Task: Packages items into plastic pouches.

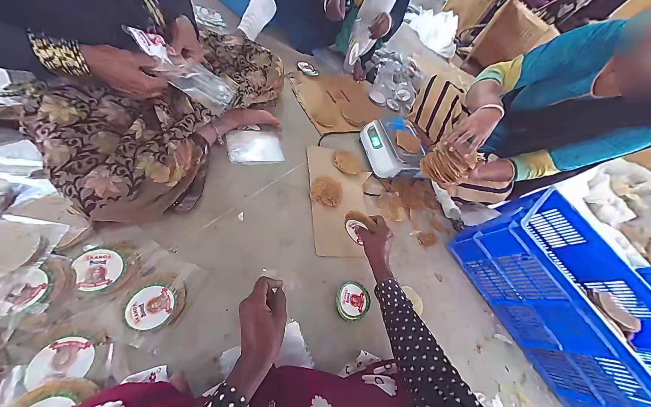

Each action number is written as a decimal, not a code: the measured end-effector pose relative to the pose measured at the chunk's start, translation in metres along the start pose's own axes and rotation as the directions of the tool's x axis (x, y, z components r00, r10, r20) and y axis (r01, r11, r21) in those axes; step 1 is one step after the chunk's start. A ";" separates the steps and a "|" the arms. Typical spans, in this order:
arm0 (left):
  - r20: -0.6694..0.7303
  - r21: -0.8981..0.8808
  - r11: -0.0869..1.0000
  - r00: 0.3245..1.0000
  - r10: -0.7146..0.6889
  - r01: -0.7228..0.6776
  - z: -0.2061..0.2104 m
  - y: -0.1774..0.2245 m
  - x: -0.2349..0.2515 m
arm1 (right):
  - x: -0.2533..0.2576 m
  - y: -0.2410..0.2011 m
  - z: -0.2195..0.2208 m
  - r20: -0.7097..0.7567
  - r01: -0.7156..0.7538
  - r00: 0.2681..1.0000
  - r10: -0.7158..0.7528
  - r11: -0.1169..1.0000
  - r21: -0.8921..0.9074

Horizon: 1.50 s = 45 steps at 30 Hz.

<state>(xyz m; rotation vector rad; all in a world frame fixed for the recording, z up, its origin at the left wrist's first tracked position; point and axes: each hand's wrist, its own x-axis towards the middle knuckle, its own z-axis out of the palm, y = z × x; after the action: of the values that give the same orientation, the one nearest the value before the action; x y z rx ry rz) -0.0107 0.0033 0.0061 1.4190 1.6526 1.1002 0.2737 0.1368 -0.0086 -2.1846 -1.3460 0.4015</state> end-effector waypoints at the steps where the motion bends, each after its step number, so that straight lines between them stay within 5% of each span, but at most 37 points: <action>1: 0.002 -0.018 1.000 1.000 -0.005 0.005 0.000 0.000 0.000 | -0.002 0.006 0.000 0.029 0.013 1.000 -0.011 0.998 -0.058; 3: -0.009 -0.061 0.998 1.000 -0.010 0.010 0.001 0.001 0.002 | -0.006 0.010 -0.009 0.055 0.015 0.998 -0.012 0.998 -0.054; 5: -0.014 -0.084 0.996 1.000 -0.025 0.023 -0.001 0.002 0.003 | -0.022 0.001 -0.024 0.039 -0.012 0.999 0.004 0.979 0.203; 9: 0.014 -0.102 0.994 0.999 -0.048 0.049 -0.002 0.006 0.001 | -0.110 -0.050 -0.067 0.261 -0.249 0.961 0.088 0.685 0.685; 14: 0.011 -0.097 0.995 1.000 0.016 -0.015 0.003 0.009 -0.006 | -0.194 -0.077 -0.059 0.395 -0.361 0.918 0.031 0.477 0.801; 25: 0.042 -0.111 0.985 0.990 0.136 -0.131 0.006 0.011 -0.018 | -0.220 -0.078 -0.033 0.070 -0.067 0.997 0.036 0.853 0.518; 32: 0.038 -0.062 0.973 0.974 0.225 -0.223 0.008 0.009 -0.021 | -0.231 -0.088 -0.022 0.170 -0.163 0.981 0.090 0.859 0.486; 38: 0.088 -0.047 0.986 0.983 0.164 -0.160 0.005 0.013 -0.020 | -0.234 -0.096 -0.047 0.405 -0.296 0.914 0.029 0.729 0.616; 45: 0.128 0.102 0.967 0.967 0.220 -0.234 0.002 0.017 -0.020 | -0.231 -0.080 -0.040 0.378 -0.400 0.910 0.169 0.594 0.698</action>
<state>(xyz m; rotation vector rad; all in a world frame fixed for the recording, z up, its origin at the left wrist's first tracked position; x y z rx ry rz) 0.0016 -0.0156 0.0205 1.7494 1.5201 1.0369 0.1301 -0.0510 0.0644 -1.6099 -0.6906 1.2070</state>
